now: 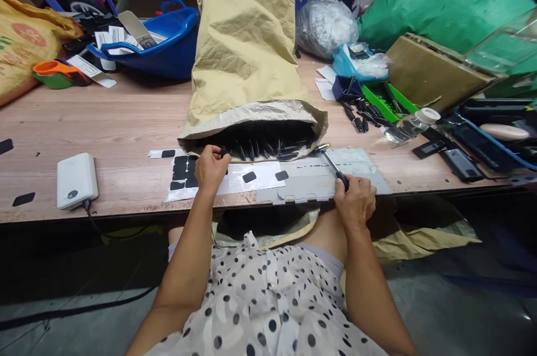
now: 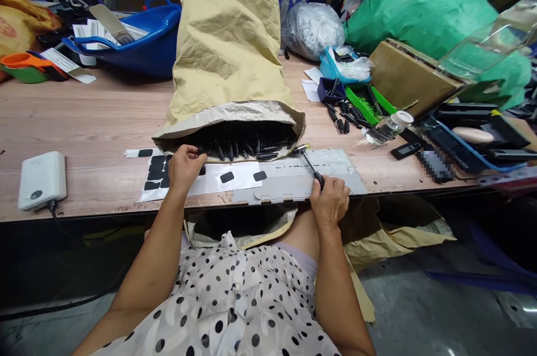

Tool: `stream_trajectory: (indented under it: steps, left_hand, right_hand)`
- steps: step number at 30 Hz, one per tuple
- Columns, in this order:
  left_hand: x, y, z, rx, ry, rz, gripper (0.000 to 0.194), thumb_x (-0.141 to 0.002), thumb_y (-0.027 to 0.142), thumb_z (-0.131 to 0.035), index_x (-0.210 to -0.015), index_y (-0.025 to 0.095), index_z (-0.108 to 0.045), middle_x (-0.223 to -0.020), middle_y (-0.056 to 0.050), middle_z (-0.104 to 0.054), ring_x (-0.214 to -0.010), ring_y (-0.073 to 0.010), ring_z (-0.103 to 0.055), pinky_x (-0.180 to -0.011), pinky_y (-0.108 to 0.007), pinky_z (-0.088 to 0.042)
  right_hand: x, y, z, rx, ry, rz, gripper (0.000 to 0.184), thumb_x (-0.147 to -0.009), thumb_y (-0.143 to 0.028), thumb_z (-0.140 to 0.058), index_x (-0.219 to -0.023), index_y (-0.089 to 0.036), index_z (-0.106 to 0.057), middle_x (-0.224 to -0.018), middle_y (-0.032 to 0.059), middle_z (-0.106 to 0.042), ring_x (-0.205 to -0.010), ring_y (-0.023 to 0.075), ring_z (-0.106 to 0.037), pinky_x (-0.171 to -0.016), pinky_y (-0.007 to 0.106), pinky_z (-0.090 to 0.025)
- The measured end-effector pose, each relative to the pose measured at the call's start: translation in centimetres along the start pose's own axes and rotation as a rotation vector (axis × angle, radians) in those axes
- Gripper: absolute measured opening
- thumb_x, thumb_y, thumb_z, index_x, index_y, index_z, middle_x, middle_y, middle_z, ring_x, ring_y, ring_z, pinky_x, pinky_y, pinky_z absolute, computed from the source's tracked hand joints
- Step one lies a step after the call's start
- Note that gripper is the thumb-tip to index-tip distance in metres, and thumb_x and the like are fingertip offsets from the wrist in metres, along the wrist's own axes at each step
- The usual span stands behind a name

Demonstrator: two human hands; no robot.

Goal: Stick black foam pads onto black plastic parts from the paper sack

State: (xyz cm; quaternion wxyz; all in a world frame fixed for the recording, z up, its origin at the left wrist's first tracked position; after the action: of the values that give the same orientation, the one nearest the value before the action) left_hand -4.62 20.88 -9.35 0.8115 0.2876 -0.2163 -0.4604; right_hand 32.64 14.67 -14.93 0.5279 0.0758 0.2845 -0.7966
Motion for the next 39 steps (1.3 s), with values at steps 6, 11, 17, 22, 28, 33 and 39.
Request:
stream_trajectory:
  steps: [6, 11, 17, 22, 28, 33, 39]
  left_hand:
    - [2.3, -1.6, -2.1, 0.067, -0.192, -0.561, 0.019, -0.078, 0.022, -0.066, -0.096, 0.025, -0.071, -0.095, -0.002, -0.070, -0.094, -0.0218, -0.063, -0.086, -0.034, -0.050]
    - [2.7, -3.1, -3.7, 0.102, -0.292, -0.686, 0.018, -0.078, 0.022, -0.071, -0.096, 0.024, -0.073, -0.095, -0.003, -0.068, -0.097, -0.0236, -0.062, -0.092, -0.040, -0.050]
    - [2.2, -3.7, -3.3, 0.152, -0.261, -0.684, 0.021, -0.075, 0.023, -0.075, -0.095, 0.024, -0.073, -0.094, -0.002, -0.067, -0.095, -0.0226, -0.061, -0.091, -0.038, -0.051]
    - [2.3, -3.5, -3.2, 0.150, -0.280, -0.628, 0.015, -0.077, 0.024, -0.073, -0.092, 0.023, -0.074, -0.092, -0.003, -0.067, -0.094, -0.0223, -0.061, -0.090, -0.037, -0.051]
    - [2.3, -3.3, -3.4, 0.138, -0.310, -0.580, 0.014, -0.077, 0.024, -0.073, -0.090, 0.024, -0.074, -0.089, -0.002, -0.066, -0.093, -0.0224, -0.061, -0.089, -0.036, -0.050]
    - [2.3, -3.1, -3.3, 0.131, -0.325, -0.537, 0.012, -0.076, 0.022, -0.073, -0.088, 0.023, -0.074, -0.087, -0.001, -0.063, -0.093, -0.0217, -0.060, -0.089, -0.035, -0.049]
    - [2.3, -2.8, -3.4, 0.139, -0.333, -0.529, 0.009, -0.074, 0.017, -0.072, -0.081, 0.023, -0.073, -0.083, -0.001, -0.062, -0.090, -0.0205, -0.060, -0.088, -0.034, -0.049]
  right_hand:
    - [1.4, -1.7, 1.4, -0.204, 0.055, -0.117, 0.033, -0.084, -0.048, -0.049, -0.099, -0.020, -0.059, -0.104, 0.0158, -0.064, -0.100, 0.0315, -0.058, -0.088, 0.046, -0.046]
    - [4.9, -6.2, 1.7, -0.653, -0.399, -0.175, 0.046, -0.082, -0.056, -0.059, -0.111, -0.021, -0.054, -0.071, -0.0002, -0.063, -0.057, 0.0168, -0.055, -0.057, 0.029, -0.046]
    - [8.2, -10.2, 0.8, -0.831, -0.577, -0.073, 0.044, -0.088, -0.049, -0.058, -0.120, -0.020, -0.061, -0.078, -0.0001, -0.065, -0.055, 0.0117, -0.052, -0.049, 0.023, -0.043]
    - [9.2, -11.2, 0.1, -0.809, -0.537, 0.070, 0.036, -0.093, -0.043, -0.056, -0.119, -0.019, -0.065, -0.099, 0.0064, -0.073, -0.079, 0.0171, -0.066, -0.070, 0.028, -0.057]
    - [9.9, -12.8, 0.7, -0.788, -0.498, 0.274, 0.044, -0.099, -0.032, -0.049, -0.141, -0.023, -0.058, -0.132, 0.0085, -0.067, -0.121, 0.0223, -0.064, -0.102, 0.038, -0.056]
    - [10.7, -14.6, 1.0, -0.774, -0.485, 0.442, 0.046, -0.102, -0.027, -0.043, -0.147, -0.026, -0.054, -0.132, 0.0064, -0.067, -0.122, 0.0205, -0.064, -0.105, 0.036, -0.055]
    - [11.4, -15.0, 0.4, -0.688, -0.490, 0.502, 0.049, -0.102, -0.022, -0.039, -0.149, -0.028, -0.051, -0.109, 0.0072, -0.072, -0.095, 0.0196, -0.069, -0.085, 0.032, -0.061]
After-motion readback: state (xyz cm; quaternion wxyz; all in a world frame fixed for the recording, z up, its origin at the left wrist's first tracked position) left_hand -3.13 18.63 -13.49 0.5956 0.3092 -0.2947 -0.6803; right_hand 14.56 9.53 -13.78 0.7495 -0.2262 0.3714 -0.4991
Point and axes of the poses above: each hand's wrist, its own x-axis away from the middle knuckle, its own z-axis out of the back of the hand, y = z × x, the point moved 4 cm from there along -x, towards the middle knuckle
